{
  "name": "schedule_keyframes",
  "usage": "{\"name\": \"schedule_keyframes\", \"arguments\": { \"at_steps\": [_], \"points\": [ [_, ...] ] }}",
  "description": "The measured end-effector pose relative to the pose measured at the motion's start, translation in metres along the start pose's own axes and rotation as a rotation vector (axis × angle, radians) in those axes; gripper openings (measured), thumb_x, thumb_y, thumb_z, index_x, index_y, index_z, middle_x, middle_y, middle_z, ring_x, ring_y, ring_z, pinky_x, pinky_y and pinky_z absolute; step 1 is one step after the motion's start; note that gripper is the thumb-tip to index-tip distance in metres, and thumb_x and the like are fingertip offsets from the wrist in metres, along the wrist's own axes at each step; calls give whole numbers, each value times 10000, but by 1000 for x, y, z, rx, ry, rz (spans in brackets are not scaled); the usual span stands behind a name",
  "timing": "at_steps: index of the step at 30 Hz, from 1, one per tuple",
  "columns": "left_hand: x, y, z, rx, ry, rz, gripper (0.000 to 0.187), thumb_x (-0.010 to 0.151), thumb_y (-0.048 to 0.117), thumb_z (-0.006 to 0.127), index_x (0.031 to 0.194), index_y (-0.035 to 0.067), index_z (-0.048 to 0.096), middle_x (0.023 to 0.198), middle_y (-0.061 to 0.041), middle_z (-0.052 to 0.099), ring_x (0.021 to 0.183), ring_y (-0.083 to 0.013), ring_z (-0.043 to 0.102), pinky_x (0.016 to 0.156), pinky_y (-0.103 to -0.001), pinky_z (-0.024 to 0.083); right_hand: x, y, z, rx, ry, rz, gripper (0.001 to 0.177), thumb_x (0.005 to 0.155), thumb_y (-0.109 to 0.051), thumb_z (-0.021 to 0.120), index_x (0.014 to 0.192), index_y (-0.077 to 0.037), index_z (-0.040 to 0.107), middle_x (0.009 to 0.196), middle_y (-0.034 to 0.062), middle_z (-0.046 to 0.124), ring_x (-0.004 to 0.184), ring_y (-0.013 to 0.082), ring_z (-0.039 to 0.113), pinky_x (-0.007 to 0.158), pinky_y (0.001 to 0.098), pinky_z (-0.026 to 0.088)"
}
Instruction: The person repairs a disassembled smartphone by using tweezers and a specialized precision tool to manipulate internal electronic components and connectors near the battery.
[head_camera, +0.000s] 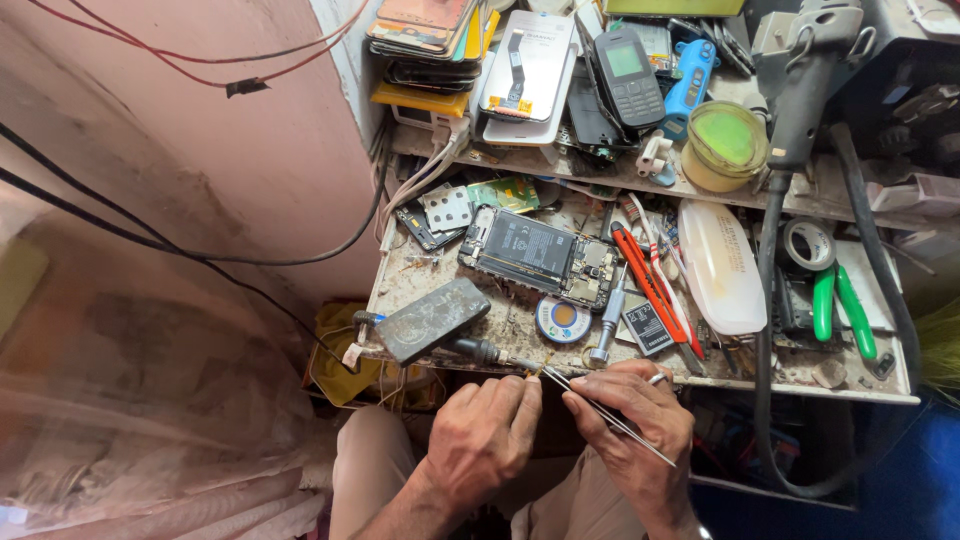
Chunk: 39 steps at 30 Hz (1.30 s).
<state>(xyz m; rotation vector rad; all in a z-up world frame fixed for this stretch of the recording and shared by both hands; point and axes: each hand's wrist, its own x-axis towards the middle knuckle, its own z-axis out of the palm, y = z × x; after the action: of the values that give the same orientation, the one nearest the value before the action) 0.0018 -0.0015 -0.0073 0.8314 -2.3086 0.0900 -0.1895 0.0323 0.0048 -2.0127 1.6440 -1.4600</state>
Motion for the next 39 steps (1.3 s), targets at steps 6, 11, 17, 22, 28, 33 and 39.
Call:
{"name": "schedule_keyframes", "arguments": {
  "at_steps": [6,11,17,22,28,33,39],
  "points": [
    [0,-1,0,-4,-4,0,274,875,79,653,1100,-75,678,911,-95,628,736,-180,605,588,-314,455,-1,0,1,7,12,-8,195,758,-85,861,922,-59,757,904,49,771,876,214,731,833,317,562],
    [1,0,0,4,3,1,267,876,78,656,1097,-70,681,907,-90,624,738,-177,606,589,-313,455,-2,0,1,31,22,21,192,763,-75,854,930,-53,763,910,59,774,880,214,728,842,322,558],
    [1,-1,-1,1,7,1,287,863,82,652,1104,-72,678,915,-94,626,745,-182,610,598,-317,459,-2,0,0,29,25,37,177,780,-63,842,938,-45,763,910,69,775,872,210,735,847,322,559],
    [0,0,-2,-14,16,-8,277,884,77,657,1118,-70,676,937,-94,636,756,-179,617,604,-316,463,-3,-1,-1,70,67,88,148,821,-52,819,951,-23,753,907,72,773,845,192,738,856,309,556],
    [-3,-2,-11,-46,87,-50,262,917,92,709,1143,-39,682,950,-70,647,759,-171,633,612,-315,472,-5,2,-9,80,109,160,149,827,-40,813,951,2,742,897,79,765,838,187,723,884,309,528],
    [-5,-4,-27,-16,183,-119,220,897,74,794,1093,4,720,922,-56,666,699,-149,653,565,-293,495,-2,7,-10,75,83,121,154,799,-45,826,932,-12,756,893,74,772,847,192,727,824,304,566],
    [-16,-18,-46,-43,337,-268,199,803,92,826,974,61,729,929,-42,672,754,-176,693,703,-299,566,-3,12,-11,26,7,188,189,726,-46,859,897,-25,780,840,69,786,804,197,733,754,312,567]
  ]
}}
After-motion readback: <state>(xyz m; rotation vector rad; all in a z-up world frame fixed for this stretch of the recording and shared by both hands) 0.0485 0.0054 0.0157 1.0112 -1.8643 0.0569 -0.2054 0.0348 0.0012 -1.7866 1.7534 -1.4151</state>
